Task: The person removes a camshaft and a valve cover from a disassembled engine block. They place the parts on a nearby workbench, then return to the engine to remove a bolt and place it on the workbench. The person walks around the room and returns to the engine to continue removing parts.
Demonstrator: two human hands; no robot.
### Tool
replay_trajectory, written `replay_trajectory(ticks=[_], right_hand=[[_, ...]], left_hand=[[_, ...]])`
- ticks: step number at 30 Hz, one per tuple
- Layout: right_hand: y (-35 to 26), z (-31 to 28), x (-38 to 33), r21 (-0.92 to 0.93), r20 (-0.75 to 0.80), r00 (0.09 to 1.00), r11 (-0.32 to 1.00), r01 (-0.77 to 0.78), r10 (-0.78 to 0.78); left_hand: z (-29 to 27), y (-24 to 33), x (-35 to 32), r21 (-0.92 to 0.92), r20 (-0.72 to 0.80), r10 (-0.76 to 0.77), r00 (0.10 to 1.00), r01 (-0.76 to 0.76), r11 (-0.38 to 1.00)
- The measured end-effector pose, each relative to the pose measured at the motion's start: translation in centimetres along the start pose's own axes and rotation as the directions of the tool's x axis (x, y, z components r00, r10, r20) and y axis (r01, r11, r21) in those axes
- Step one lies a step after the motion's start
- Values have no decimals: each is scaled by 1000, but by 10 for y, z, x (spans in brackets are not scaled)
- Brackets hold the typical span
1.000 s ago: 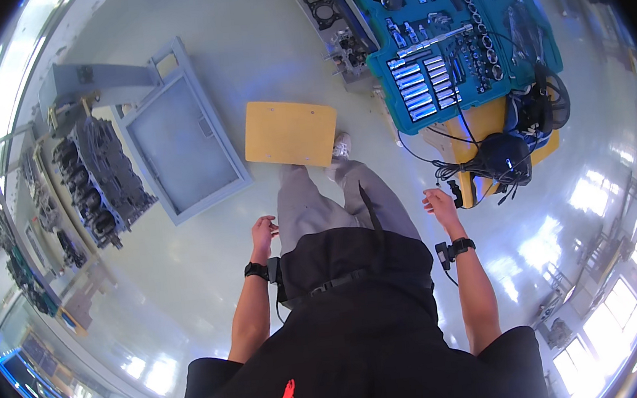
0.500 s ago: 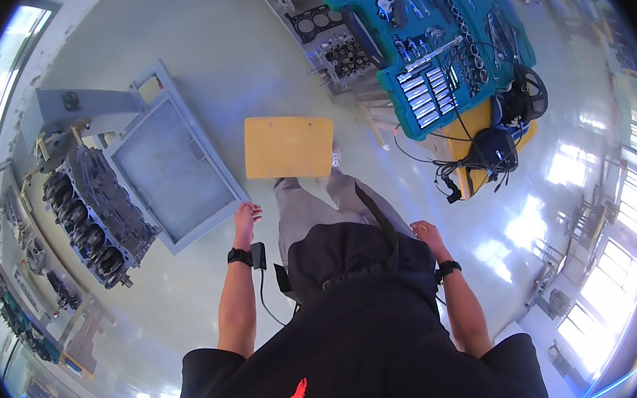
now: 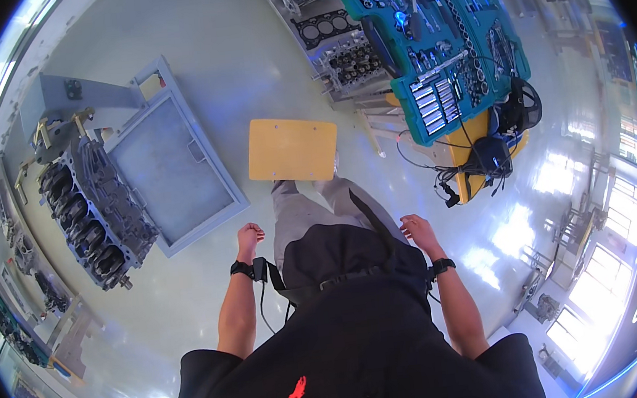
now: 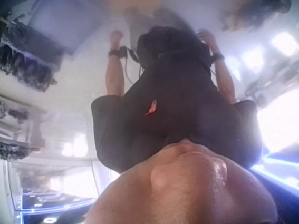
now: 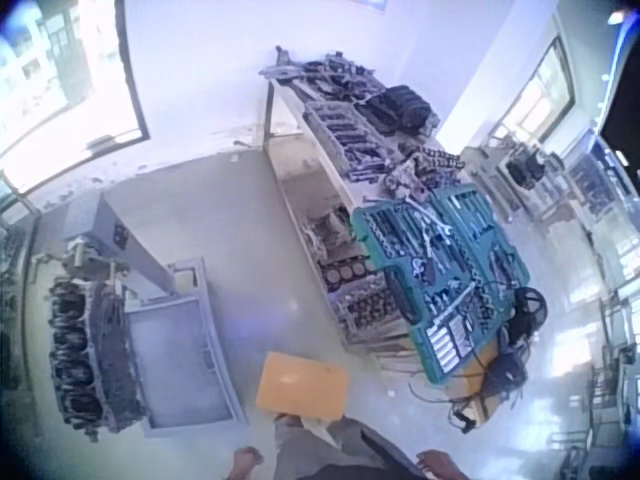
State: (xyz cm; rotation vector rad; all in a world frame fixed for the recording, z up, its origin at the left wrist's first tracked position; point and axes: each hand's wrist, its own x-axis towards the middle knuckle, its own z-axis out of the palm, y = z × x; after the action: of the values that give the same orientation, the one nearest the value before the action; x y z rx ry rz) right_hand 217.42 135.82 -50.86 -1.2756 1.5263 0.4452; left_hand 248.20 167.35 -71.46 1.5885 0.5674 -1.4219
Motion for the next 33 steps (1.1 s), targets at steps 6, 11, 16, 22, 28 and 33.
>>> replay_trajectory(ticks=[6,11,16,22,28,33], right_hand=[[-15,16,9,-4,34,997,998,69,-69],[1,20,-3,20,11,998,998,55,-56],[15,18,-11,63,-14,1000,998,-9,10],[27,24,-9,116,-67,998,993,11,-3],[33,30,-11,54,-113,993,998,-36,42],[76,48,1,-24,-175,971,987,159,-161]], left_hand=[[-19,13,-2,8,-2,45,999,-45,999],[-20,16,-4,32,21,56,998,-57,998],[-14,17,-2,98,51,36,998,-41,994],[-12,27,4,111,69,46,997,-53,992],[-2,43,11,146,87,69,994,-82,986],[-7,59,-1,180,34,58,998,-63,982]])
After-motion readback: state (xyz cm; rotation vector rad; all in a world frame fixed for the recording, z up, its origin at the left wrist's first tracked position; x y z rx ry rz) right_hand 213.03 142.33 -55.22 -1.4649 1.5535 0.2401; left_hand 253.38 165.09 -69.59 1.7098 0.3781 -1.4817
